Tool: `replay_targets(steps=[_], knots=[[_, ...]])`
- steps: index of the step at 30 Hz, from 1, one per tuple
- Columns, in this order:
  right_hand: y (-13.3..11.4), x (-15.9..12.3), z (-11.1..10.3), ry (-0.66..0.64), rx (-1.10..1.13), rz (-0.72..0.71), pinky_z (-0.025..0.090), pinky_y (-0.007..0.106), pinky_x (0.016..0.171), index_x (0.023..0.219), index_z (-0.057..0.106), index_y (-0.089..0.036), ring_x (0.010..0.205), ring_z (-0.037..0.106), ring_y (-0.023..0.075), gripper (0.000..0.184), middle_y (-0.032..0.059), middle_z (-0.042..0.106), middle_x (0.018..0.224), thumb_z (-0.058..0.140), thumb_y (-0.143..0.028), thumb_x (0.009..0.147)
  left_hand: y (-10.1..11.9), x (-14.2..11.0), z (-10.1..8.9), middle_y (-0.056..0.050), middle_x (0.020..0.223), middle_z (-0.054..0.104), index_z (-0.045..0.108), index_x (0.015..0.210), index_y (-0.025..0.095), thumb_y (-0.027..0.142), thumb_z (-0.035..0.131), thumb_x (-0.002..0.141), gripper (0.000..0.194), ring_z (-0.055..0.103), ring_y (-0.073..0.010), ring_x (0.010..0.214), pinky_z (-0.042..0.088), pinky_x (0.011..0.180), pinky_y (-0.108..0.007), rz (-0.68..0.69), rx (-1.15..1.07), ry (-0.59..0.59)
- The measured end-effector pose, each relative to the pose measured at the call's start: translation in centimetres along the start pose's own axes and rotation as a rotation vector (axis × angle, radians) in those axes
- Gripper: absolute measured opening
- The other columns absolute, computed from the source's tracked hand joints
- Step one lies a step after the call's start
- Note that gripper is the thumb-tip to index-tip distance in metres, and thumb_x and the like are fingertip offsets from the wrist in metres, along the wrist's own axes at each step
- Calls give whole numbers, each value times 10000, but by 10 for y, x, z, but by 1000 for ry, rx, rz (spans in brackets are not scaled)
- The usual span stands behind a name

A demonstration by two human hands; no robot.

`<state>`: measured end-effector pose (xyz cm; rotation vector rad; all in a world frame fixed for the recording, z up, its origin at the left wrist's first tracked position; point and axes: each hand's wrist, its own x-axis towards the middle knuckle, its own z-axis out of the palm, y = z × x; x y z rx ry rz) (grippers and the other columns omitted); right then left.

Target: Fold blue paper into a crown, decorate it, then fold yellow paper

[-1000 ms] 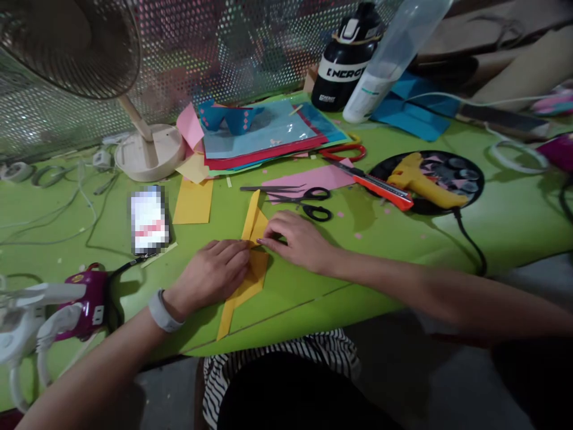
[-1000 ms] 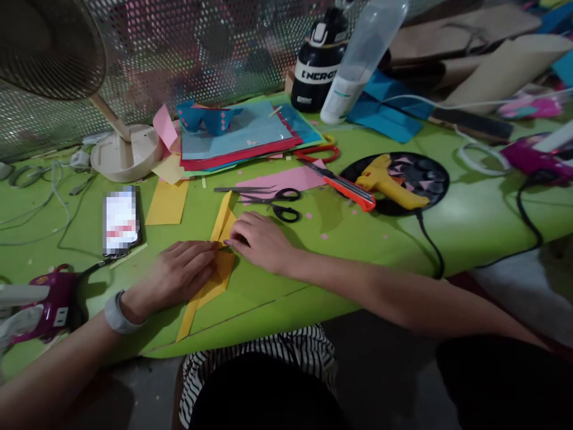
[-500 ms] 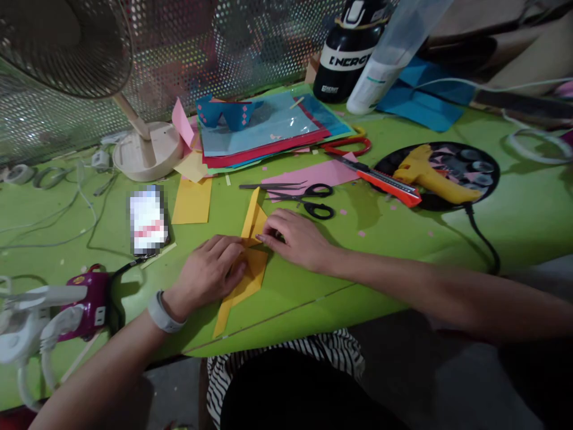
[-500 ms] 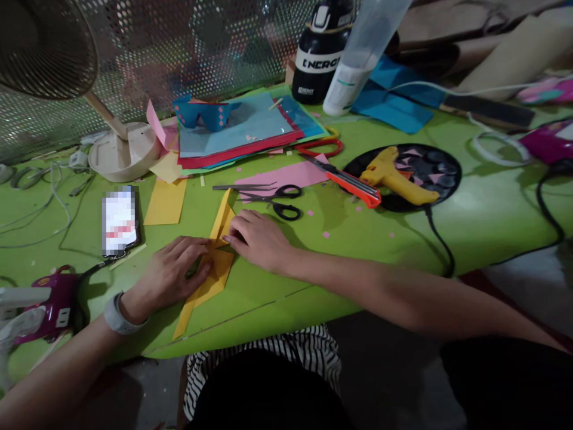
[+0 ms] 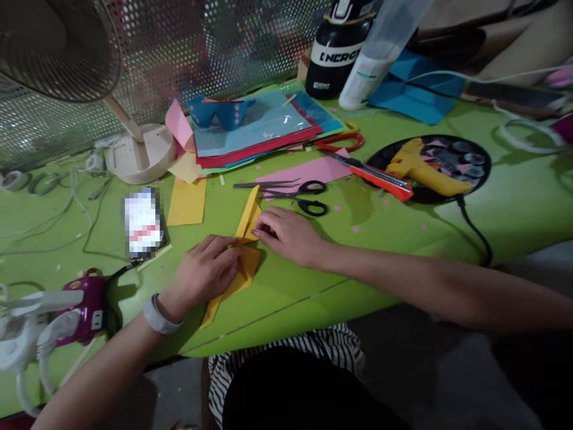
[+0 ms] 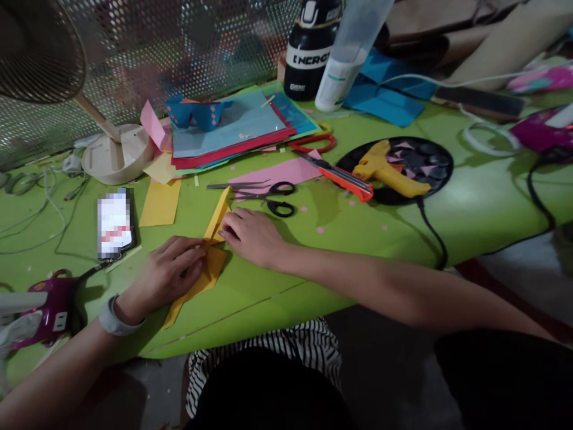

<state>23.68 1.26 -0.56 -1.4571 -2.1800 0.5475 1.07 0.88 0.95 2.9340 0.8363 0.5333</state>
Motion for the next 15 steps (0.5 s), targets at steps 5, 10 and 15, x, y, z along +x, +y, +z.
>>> replay_targets(steps=[5,10,15], knots=[[1,0,-2,-22,61,-11,411,308,672,884,615,-181,775,572,170,228,43,629,886,642,-407,887,0,0,0,-100,1080,677,622,1024,157,150,540,902,148,625,-218,913,569,752,-362,20,41,2],[8,-1,-1,-18,56,-90,424,308,690,891,656,-194,820,592,177,190,39,640,900,693,-378,863,1,-1,-2,-101,1092,683,619,1063,158,155,525,910,180,638,-214,905,570,744,-360,53,64,4],[12,-1,2,40,99,-117,419,303,674,857,679,-192,788,579,164,188,36,630,863,642,-370,906,4,0,-1,-103,1034,693,609,1032,153,227,566,904,154,652,-215,878,578,739,-373,-31,42,59]])
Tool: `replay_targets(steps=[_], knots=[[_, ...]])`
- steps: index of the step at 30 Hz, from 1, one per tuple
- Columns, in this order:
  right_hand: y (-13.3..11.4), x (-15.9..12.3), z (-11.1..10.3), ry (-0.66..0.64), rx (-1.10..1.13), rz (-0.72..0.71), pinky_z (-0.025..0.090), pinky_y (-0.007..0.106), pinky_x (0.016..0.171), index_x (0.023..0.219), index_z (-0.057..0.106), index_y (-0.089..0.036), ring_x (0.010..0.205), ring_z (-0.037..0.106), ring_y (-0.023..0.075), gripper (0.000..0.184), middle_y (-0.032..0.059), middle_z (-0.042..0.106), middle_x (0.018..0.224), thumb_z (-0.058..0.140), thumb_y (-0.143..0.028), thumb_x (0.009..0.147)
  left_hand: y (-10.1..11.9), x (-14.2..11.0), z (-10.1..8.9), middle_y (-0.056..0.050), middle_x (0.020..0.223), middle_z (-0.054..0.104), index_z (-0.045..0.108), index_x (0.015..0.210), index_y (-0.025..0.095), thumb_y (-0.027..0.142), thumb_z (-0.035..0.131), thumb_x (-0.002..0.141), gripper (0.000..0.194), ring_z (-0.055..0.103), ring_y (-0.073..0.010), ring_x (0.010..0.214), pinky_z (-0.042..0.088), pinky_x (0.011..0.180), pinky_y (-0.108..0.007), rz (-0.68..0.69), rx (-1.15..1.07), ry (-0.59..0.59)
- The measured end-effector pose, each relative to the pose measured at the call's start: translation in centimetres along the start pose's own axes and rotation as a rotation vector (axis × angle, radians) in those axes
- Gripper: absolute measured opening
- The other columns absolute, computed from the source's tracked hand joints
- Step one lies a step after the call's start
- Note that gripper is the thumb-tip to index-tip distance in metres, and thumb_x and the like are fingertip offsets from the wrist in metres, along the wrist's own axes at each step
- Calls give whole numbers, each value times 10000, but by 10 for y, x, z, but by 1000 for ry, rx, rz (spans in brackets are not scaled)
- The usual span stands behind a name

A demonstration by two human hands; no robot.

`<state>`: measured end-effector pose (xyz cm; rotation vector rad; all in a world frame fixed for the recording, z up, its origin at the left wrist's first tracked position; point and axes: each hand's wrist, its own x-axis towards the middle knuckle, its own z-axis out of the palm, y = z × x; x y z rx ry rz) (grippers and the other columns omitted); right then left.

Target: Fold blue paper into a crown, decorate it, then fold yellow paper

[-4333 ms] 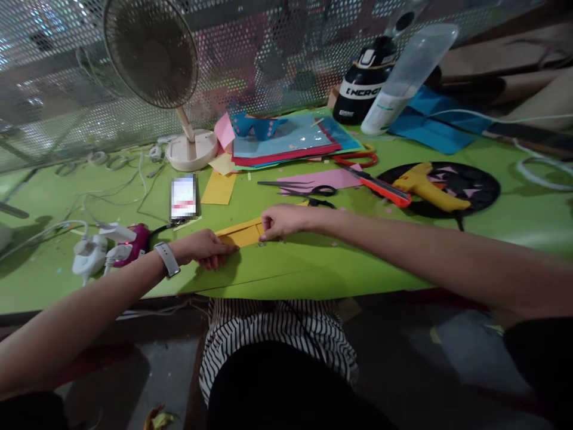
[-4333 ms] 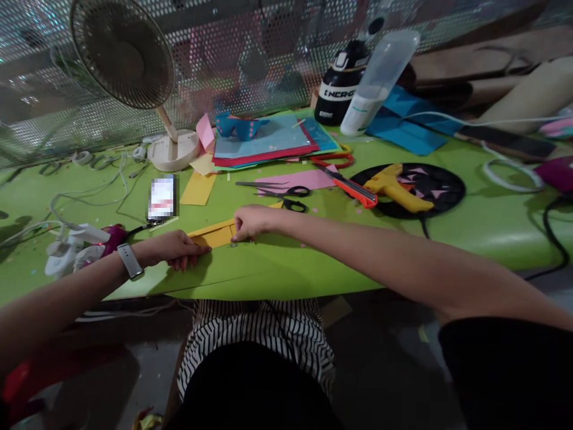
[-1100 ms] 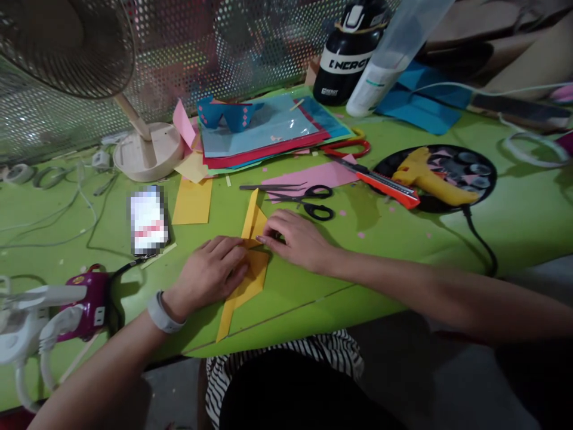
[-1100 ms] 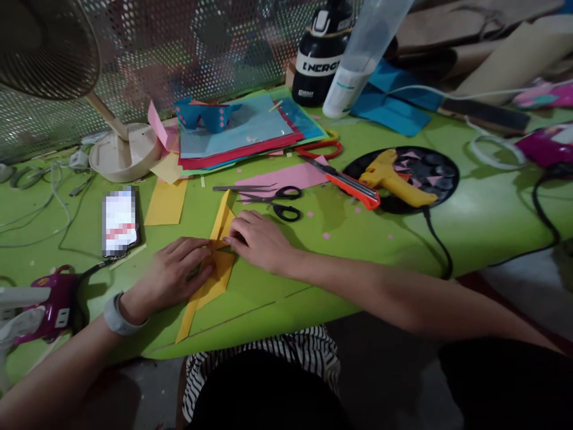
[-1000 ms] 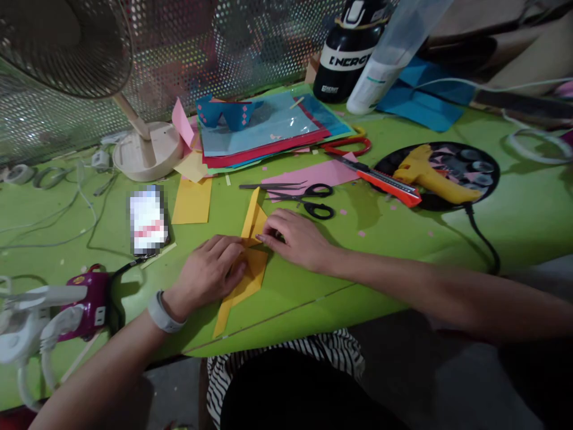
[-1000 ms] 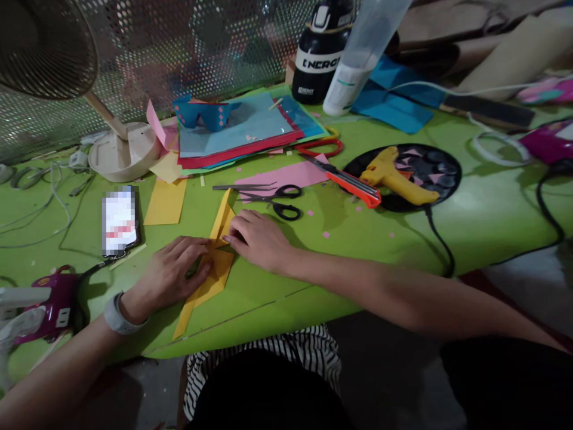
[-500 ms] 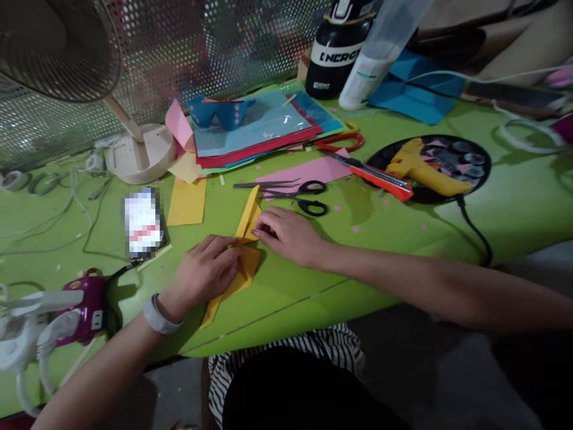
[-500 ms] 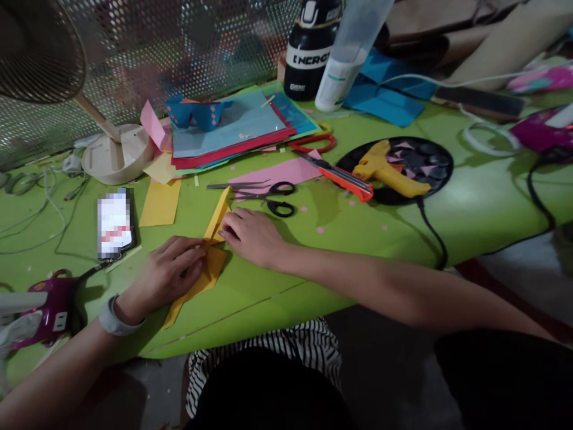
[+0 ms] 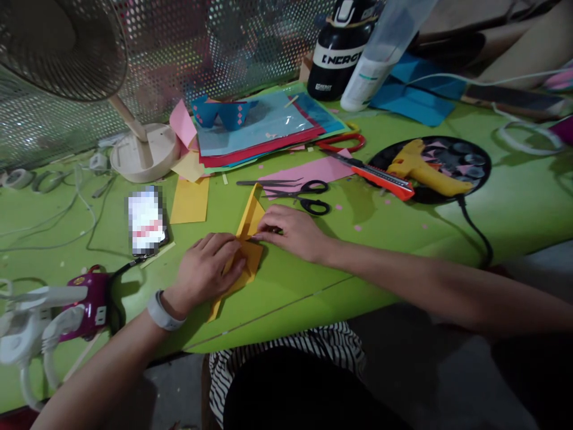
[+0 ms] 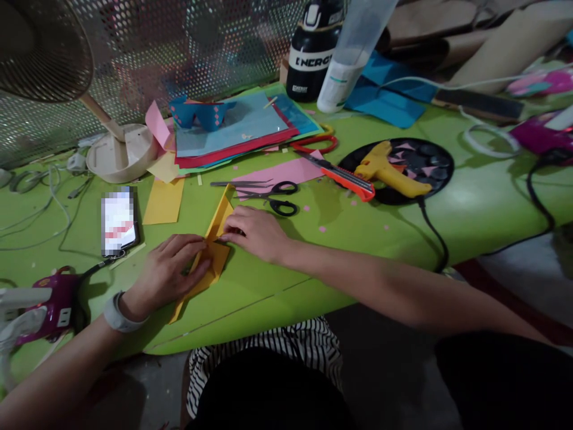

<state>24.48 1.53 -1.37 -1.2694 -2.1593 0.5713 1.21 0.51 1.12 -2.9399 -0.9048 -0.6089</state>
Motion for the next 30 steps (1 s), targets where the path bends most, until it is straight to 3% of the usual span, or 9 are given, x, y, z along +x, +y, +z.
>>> replay_targets(steps=[6,10,16,22,26,30], knots=[[0,0,-2,65,71,-52,430,300,688,854,677,-183,802,572,163,218,42,625,863,607,-376,928,1,-2,0,-84,959,681,608,1086,153,159,543,892,205,659,-178,822,577,673,-307,-142,-97,97],[0,0,-2,98,80,-85,445,303,704,867,686,-175,824,581,169,204,54,630,887,607,-353,929,0,-3,-2,-86,1001,647,653,1145,181,141,532,893,282,635,-164,817,565,682,-301,-103,-104,46],[2,-1,0,111,86,-120,461,307,711,915,712,-193,840,595,172,177,56,647,906,587,-314,944,-3,-3,-2,-81,921,636,718,1006,188,164,545,875,218,592,-162,749,540,641,-315,-43,-72,30],[1,-1,0,117,78,-128,467,309,711,914,708,-182,828,600,171,178,56,653,904,588,-312,943,-1,-3,-2,-88,908,642,726,1003,186,165,552,867,222,596,-185,751,539,633,-347,-42,-59,20],[-1,-1,-2,55,21,-58,448,313,702,885,695,-171,823,595,174,179,55,648,895,601,-315,936,0,-1,-4,-132,1118,653,692,1055,179,225,566,888,214,633,-245,936,560,777,-437,-66,-55,34],[-2,-2,-2,21,-21,29,427,317,687,836,666,-179,815,577,180,172,49,629,866,615,-318,923,-1,1,-3,-139,1275,634,606,1211,151,244,558,921,308,631,-254,1105,550,896,-446,-53,-130,-47]])
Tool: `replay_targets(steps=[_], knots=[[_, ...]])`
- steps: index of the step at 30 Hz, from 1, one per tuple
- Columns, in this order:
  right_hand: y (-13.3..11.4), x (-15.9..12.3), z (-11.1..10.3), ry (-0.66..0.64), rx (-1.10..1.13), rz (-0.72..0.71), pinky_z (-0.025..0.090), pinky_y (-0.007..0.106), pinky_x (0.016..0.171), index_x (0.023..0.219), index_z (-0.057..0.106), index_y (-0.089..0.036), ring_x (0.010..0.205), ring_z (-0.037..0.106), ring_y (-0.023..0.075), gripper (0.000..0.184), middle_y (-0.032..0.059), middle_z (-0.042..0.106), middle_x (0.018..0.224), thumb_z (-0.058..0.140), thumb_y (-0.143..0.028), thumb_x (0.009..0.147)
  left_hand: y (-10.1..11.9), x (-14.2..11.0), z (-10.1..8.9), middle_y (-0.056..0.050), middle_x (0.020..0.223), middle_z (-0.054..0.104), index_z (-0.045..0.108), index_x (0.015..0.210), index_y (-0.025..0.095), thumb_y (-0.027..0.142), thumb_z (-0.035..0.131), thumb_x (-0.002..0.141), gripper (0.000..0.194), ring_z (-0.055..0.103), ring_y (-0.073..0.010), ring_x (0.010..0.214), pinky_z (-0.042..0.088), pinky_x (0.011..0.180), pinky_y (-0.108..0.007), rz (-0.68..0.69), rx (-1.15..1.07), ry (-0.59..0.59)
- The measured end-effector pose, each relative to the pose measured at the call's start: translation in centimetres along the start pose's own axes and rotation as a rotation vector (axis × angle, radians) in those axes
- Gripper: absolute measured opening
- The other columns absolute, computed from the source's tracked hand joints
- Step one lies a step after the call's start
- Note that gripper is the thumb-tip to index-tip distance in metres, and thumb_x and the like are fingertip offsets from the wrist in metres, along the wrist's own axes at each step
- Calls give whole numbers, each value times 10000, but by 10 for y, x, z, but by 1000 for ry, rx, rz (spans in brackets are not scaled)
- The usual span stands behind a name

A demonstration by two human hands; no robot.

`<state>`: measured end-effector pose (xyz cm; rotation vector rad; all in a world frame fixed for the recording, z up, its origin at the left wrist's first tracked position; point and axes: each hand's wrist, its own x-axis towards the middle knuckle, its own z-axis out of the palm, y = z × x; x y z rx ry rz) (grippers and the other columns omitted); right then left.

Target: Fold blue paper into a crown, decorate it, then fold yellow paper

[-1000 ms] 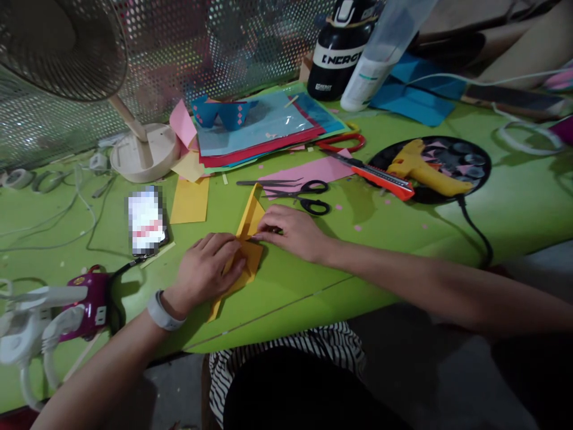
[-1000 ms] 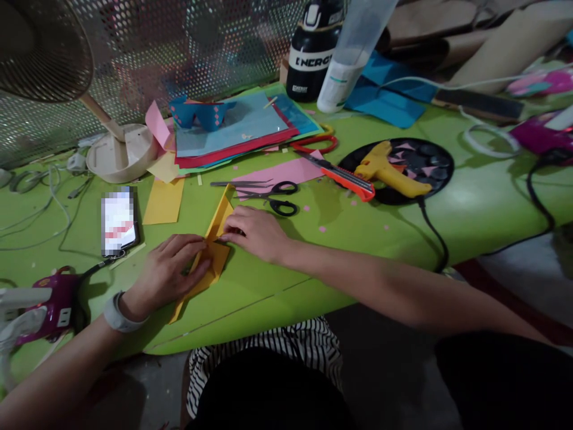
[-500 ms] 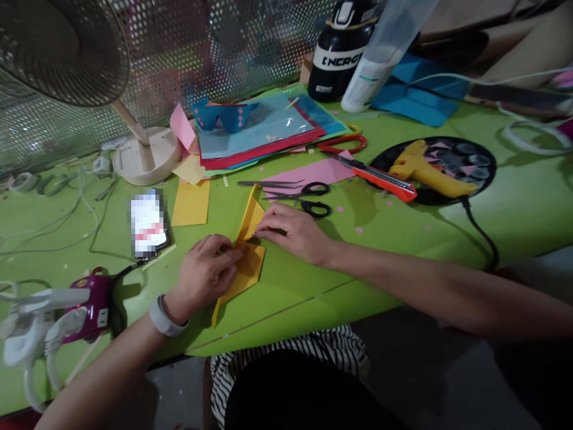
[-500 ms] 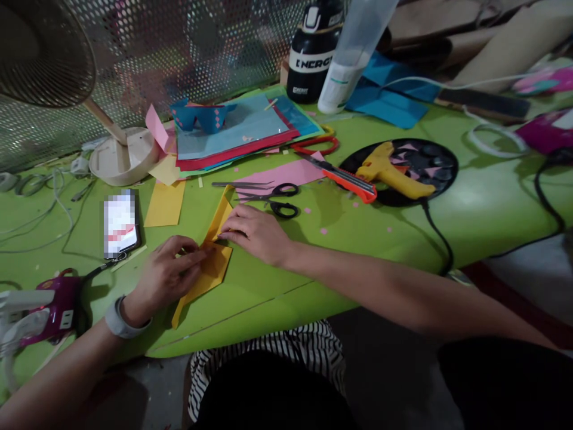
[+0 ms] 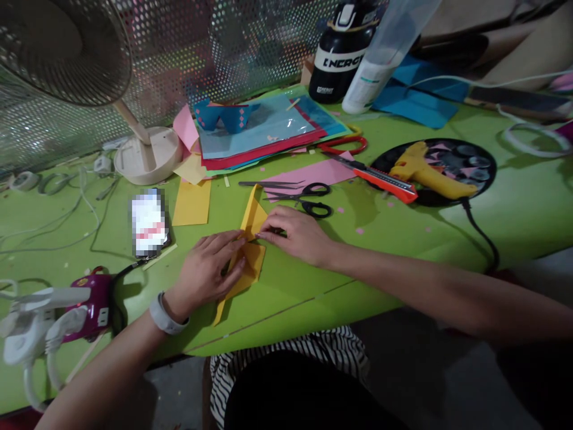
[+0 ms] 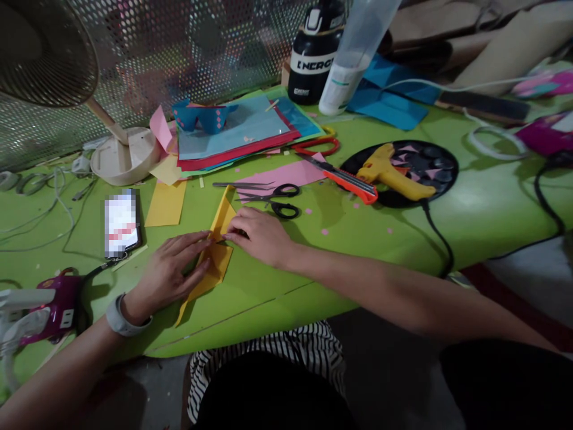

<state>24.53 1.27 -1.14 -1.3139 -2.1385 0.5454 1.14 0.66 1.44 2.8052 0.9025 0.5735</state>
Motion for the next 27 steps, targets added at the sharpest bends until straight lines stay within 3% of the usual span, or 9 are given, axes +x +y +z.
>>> replay_targets(steps=[6,16,27], knots=[[-2,2,3,5,-38,40,418,328,692,833,631,-177,807,552,189,128,52,608,847,601,-273,912,-3,0,4,-122,1258,657,582,1235,136,238,525,953,305,641,-238,1107,555,910,-421,36,35,-41],[-3,3,3,25,-54,58,427,321,700,817,595,-176,802,553,187,163,51,593,848,552,-281,934,-1,1,7,-111,1232,637,620,1187,178,304,438,1009,284,629,-242,1041,536,808,-385,108,306,-106],[0,2,4,68,-70,36,428,328,730,797,580,-184,814,543,195,98,49,582,845,574,-219,888,0,2,9,-95,1266,605,563,1282,180,363,412,1022,352,583,-246,1095,496,863,-398,58,289,-127]])
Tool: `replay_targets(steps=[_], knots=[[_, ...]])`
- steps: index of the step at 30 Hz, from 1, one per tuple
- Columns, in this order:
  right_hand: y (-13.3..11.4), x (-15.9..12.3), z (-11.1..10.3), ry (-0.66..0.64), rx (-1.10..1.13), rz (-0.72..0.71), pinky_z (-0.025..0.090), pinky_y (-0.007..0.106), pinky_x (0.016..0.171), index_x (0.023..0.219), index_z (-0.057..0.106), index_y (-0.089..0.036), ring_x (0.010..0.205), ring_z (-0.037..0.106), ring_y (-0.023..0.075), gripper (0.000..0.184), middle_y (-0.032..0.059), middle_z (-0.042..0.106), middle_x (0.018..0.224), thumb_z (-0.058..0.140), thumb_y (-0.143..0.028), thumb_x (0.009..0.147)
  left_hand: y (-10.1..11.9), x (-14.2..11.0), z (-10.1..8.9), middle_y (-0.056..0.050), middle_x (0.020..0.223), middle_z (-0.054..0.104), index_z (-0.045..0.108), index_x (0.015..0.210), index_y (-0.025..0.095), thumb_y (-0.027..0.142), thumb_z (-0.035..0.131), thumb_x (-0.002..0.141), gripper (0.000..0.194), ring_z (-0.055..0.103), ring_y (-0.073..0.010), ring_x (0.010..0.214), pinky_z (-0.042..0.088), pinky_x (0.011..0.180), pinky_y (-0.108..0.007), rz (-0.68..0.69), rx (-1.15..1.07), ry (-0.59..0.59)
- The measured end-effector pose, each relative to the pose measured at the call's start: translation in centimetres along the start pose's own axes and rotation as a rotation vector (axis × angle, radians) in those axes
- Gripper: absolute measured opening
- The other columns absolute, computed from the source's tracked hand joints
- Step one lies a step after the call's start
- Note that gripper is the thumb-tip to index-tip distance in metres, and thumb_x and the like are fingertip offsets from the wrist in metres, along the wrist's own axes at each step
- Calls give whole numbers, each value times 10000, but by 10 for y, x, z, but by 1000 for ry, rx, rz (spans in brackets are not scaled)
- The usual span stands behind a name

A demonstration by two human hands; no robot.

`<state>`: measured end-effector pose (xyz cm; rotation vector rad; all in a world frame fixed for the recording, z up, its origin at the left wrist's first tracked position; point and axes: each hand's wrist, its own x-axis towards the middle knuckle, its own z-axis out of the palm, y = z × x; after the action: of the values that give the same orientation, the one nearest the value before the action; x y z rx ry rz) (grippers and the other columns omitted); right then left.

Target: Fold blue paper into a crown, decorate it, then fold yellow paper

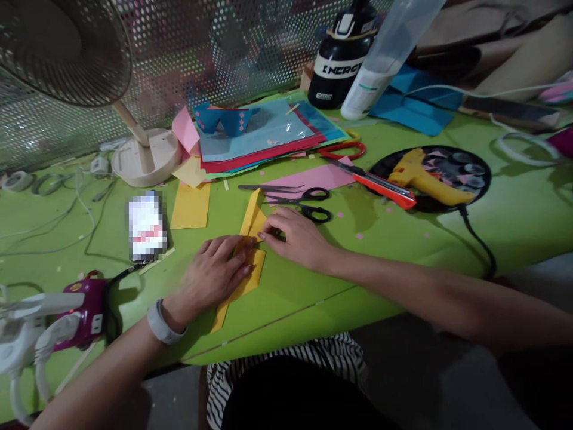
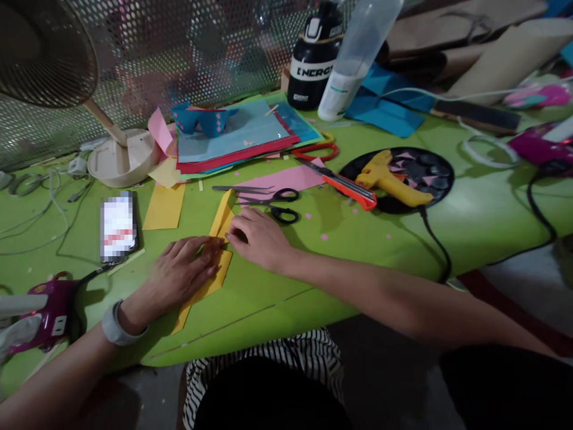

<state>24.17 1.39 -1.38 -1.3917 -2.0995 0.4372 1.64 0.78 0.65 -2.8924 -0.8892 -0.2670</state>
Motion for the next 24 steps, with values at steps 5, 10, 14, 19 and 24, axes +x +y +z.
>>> replay_targets(steps=[5,10,14,19,24], knots=[[0,2,-1,-17,19,46,436,344,764,779,578,-182,830,548,200,96,52,580,857,584,-209,872,1,1,0,-100,1262,608,559,1282,171,365,380,1032,364,577,-241,1091,481,853,-383,14,21,3],[-3,1,-2,-41,-48,58,446,374,787,782,568,-182,862,547,225,80,72,577,887,566,-197,861,0,2,0,-93,1258,609,563,1267,179,374,382,1030,356,578,-241,1078,471,845,-380,10,31,3],[-5,0,-3,-45,-62,67,453,381,777,829,575,-174,881,553,238,31,82,583,910,568,-187,855,0,2,1,-88,1259,607,578,1239,190,374,396,1025,335,578,-240,1078,467,844,-378,13,36,2],[-3,1,-2,-21,-45,44,462,370,767,864,584,-171,875,566,226,42,80,598,929,546,-164,881,1,3,-2,-98,1243,612,559,1272,181,373,393,1027,353,582,-242,1078,461,849,-375,11,50,-3],[0,-3,-4,35,-87,-52,466,357,793,922,632,-156,890,579,213,126,85,624,938,509,-182,926,2,3,-3,-92,1257,606,574,1254,191,362,408,1022,332,582,-240,1082,469,855,-380,-1,54,-31]])
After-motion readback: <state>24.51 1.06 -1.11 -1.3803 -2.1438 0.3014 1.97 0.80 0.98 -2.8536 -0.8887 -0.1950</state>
